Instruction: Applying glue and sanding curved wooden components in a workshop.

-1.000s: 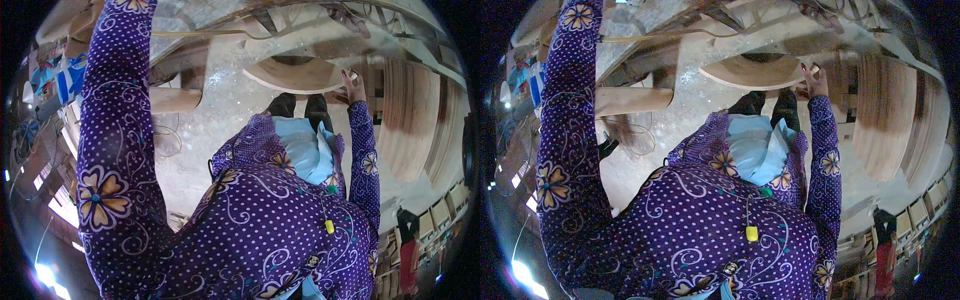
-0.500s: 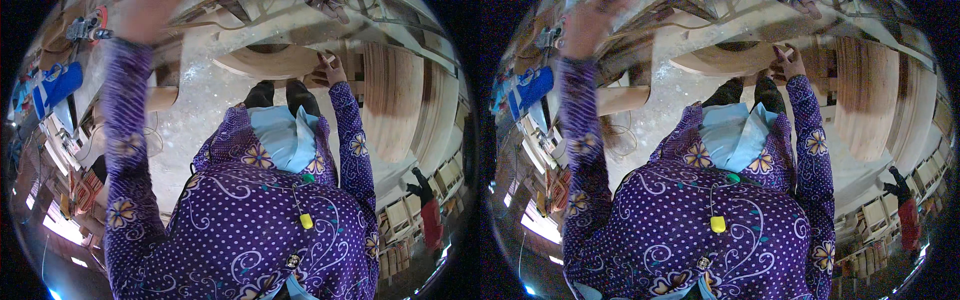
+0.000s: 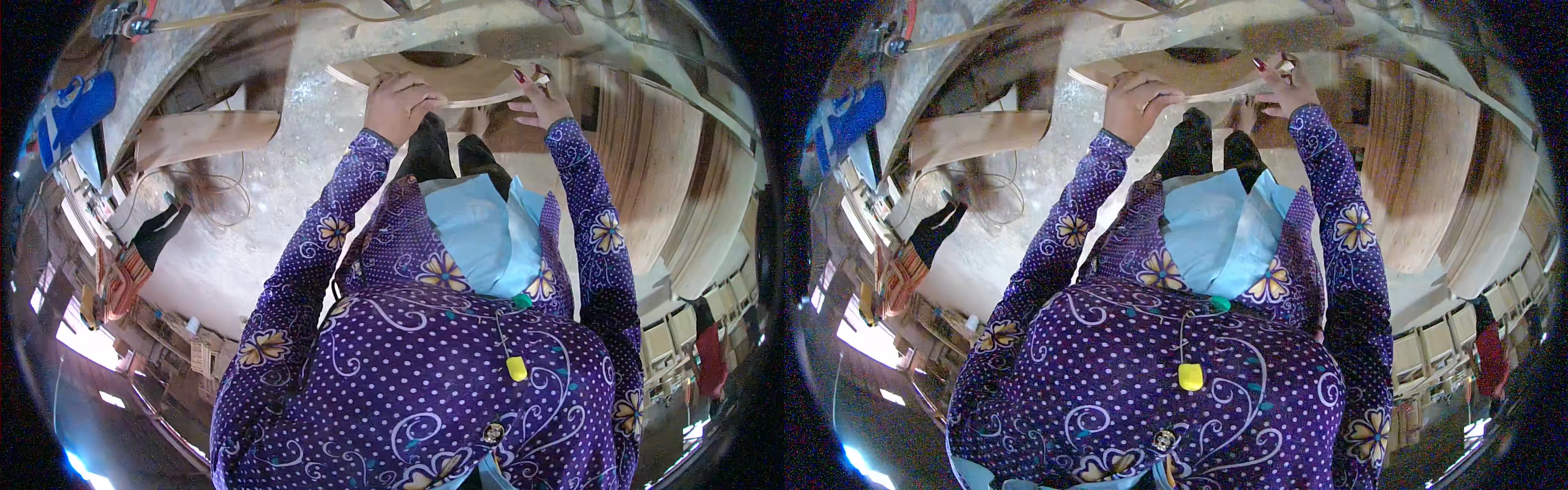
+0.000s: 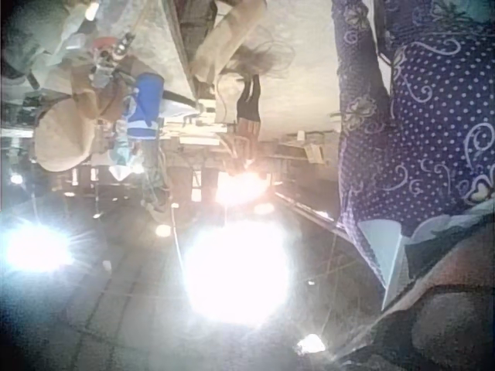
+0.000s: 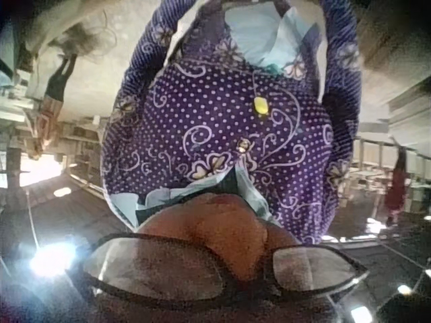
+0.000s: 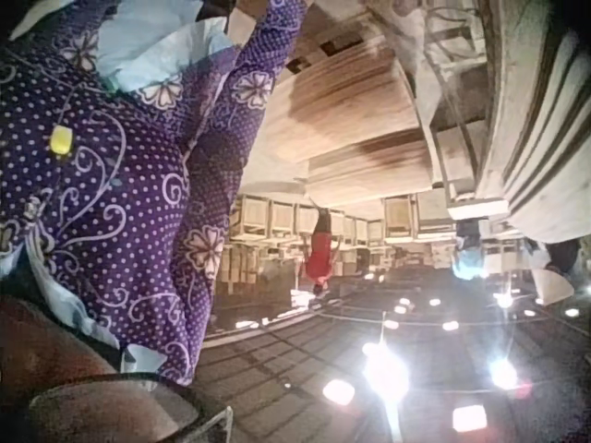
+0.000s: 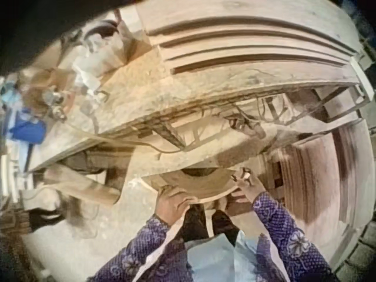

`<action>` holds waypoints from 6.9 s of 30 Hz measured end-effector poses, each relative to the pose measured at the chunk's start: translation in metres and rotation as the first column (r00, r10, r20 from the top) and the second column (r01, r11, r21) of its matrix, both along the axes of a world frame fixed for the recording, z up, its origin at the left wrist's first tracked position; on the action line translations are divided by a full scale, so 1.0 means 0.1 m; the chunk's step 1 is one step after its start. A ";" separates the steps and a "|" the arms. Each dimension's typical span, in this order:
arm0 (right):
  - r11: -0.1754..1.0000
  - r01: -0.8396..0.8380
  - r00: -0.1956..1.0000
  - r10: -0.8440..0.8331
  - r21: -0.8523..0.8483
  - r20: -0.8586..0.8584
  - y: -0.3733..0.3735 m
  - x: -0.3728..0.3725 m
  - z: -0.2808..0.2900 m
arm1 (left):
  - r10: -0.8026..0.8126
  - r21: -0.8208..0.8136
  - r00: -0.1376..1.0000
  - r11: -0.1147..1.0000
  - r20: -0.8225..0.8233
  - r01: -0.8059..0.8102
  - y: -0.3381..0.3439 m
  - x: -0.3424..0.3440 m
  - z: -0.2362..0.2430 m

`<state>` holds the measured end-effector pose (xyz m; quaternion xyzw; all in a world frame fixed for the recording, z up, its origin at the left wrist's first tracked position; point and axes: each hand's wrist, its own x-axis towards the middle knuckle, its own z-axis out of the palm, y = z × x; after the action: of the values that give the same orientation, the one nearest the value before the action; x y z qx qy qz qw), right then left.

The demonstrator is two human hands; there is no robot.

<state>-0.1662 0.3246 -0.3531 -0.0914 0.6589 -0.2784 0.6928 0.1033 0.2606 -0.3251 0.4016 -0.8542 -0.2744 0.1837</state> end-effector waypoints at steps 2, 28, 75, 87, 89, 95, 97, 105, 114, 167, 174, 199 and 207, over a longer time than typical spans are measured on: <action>0.995 0.061 0.994 -0.053 0.073 -0.095 -0.03 0.11 0.07 | -0.048 -0.034 0.999 0.998 -0.015 0.047 0.00 0.08 -0.02; 0.971 -0.128 0.986 0.101 -0.204 -0.136 -0.08 0.23 0.09 | 0.223 -0.252 0.968 0.949 0.114 -0.189 0.61 -0.36 0.28; 0.987 -0.141 0.986 0.134 -0.077 -0.097 -0.09 0.18 -0.01 | 0.227 0.002 0.728 0.954 0.647 -0.299 0.90 -0.37 0.34; 0.993 -0.113 0.987 0.110 -0.020 -0.120 -0.08 0.23 0.14 | 0.170 -0.002 0.828 0.980 0.534 -0.200 0.95 -0.62 0.32; 0.984 -0.166 0.979 0.155 -0.072 -0.130 -0.02 0.18 0.03 | 0.179 0.032 0.796 0.970 0.578 -0.241 0.95 -0.56 0.36; 0.985 -0.172 0.977 0.172 0.011 -0.125 -0.03 0.19 -0.04 | 0.239 0.031 0.758 0.946 0.607 -0.323 0.96 -0.28 0.31; 0.984 -0.180 0.975 0.181 0.022 -0.129 0.01 0.10 -0.22 | 0.226 0.083 0.749 0.933 0.623 -0.350 0.93 -0.26 0.42; 0.971 -0.238 0.971 0.238 0.037 0.000 0.02 -0.03 -0.39 | 0.311 0.034 0.779 0.920 0.545 -0.391 1.05 -0.40 0.23; 0.974 -0.226 0.974 0.226 0.024 -0.002 0.03 -0.09 -0.45 | 0.237 -0.001 0.822 0.961 0.518 -0.277 1.04 -0.38 0.26; 0.926 0.369 0.894 -0.331 -0.076 0.302 0.07 -0.04 -0.06 | -0.016 0.138 0.776 0.986 0.631 -0.092 0.42 0.38 0.39; 0.950 0.313 0.950 -0.312 0.001 -0.025 -0.06 -0.10 -0.15 | 0.250 -0.002 0.707 0.943 0.662 -0.332 -0.25 0.92 0.71; 0.952 0.304 0.939 -0.295 0.025 -0.175 0.02 -0.04 -0.16 | 0.108 -0.293 0.983 0.954 0.150 -0.061 -3.69 -0.49 2.72; 0.993 0.120 0.973 -0.115 -0.011 0.202 0.01 -0.27 -0.28 | 0.113 0.022 0.992 0.993 0.047 -0.114 -3.67 -0.07 2.59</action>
<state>-0.1928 0.3258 -0.3811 -0.0318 0.5867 -0.3342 0.7369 0.0961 -0.1064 -0.0660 0.4579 -0.8306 -0.2647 0.1742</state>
